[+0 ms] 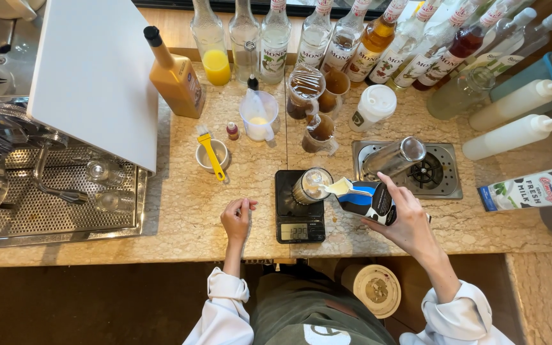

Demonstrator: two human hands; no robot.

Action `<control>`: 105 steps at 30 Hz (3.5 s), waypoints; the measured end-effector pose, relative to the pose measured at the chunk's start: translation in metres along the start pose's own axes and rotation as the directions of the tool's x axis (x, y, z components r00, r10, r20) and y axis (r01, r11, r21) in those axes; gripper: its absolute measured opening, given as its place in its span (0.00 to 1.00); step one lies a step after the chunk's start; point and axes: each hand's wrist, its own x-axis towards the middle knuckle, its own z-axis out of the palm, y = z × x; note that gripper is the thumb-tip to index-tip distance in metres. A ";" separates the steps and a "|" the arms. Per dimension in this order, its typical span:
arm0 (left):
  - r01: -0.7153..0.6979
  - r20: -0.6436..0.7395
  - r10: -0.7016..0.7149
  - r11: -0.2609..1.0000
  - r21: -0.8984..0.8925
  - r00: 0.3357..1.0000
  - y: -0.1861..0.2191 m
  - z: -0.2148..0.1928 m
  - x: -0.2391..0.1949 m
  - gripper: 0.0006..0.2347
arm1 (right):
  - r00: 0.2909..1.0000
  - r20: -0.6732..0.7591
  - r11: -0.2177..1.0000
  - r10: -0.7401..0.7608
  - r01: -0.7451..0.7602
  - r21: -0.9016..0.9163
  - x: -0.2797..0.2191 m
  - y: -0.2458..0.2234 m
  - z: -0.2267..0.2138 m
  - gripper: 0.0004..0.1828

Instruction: Preparing a drink by weighing ingredients on a scale, pouring milk from a carton, and retrieving items from storage cabinets.

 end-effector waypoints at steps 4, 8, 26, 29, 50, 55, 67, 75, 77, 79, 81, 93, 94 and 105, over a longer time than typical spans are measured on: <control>-0.009 -0.001 0.009 1.000 -0.005 1.000 0.003 -0.001 -0.001 0.13 | 1.000 -0.002 1.000 -0.002 0.002 0.000 -0.001 0.004 0.002 0.59; -0.010 -0.005 0.010 1.000 -0.013 1.000 0.001 -0.001 0.000 0.13 | 1.000 -0.004 1.000 0.000 0.000 -0.004 -0.001 0.003 0.001 0.59; -0.046 0.047 0.047 0.999 -0.027 0.998 0.034 0.012 0.000 0.07 | 0.923 -0.345 0.929 0.173 -0.035 0.370 -0.028 0.041 0.055 0.56; 0.030 0.239 0.012 0.985 -0.171 0.971 0.044 0.029 0.004 0.22 | 0.849 -0.461 0.913 0.257 -0.057 0.404 -0.039 0.059 0.071 0.60; -0.189 0.442 0.253 0.964 -0.186 0.861 0.073 0.097 0.016 0.35 | 0.424 -0.881 0.919 -0.209 0.393 -0.029 -0.079 0.025 0.090 0.21; -0.090 0.352 0.162 0.973 -0.212 0.922 0.069 0.106 0.013 0.40 | 0.950 -0.307 0.853 -0.056 0.206 0.480 -0.041 -0.009 0.137 0.22; -0.170 0.334 0.225 0.968 -0.184 0.915 0.084 0.104 0.010 0.37 | 0.953 -0.302 0.879 -0.019 0.160 0.450 -0.070 0.004 0.134 0.21; -0.171 0.525 0.266 0.960 -0.223 0.808 0.119 0.098 -0.025 0.35 | 0.971 -0.226 0.880 0.081 0.037 0.474 -0.141 0.016 0.087 0.13; -0.181 0.564 0.292 0.952 -0.246 0.772 0.133 0.095 -0.038 0.34 | 0.960 -0.257 0.881 0.113 0.023 0.473 -0.163 0.022 0.077 0.12; -0.210 0.690 0.380 0.924 -0.321 0.616 0.153 0.090 -0.055 0.30 | 0.961 -0.238 0.897 0.141 -0.022 0.441 -0.192 0.031 0.070 0.09; -0.222 0.750 0.387 0.922 -0.317 0.536 0.159 0.097 -0.075 0.33 | 0.936 -0.287 0.898 0.206 -0.064 0.436 -0.217 0.035 0.060 0.09; -0.074 0.829 0.556 0.831 -0.552 0.060 0.262 0.173 -0.266 0.37 | 0.571 -0.379 0.615 0.728 -0.300 0.730 -0.393 0.008 -0.037 0.28; -0.059 0.824 0.566 0.823 -0.565 0.013 0.267 0.185 -0.286 0.38 | 0.542 -0.403 0.603 0.737 -0.260 0.754 -0.406 0.010 -0.046 0.31; 0.023 0.664 0.504 0.805 -0.593 -0.552 0.355 0.238 -0.515 0.36 | -0.026 -0.591 0.553 0.806 -0.324 0.768 -0.566 0.032 -0.083 0.36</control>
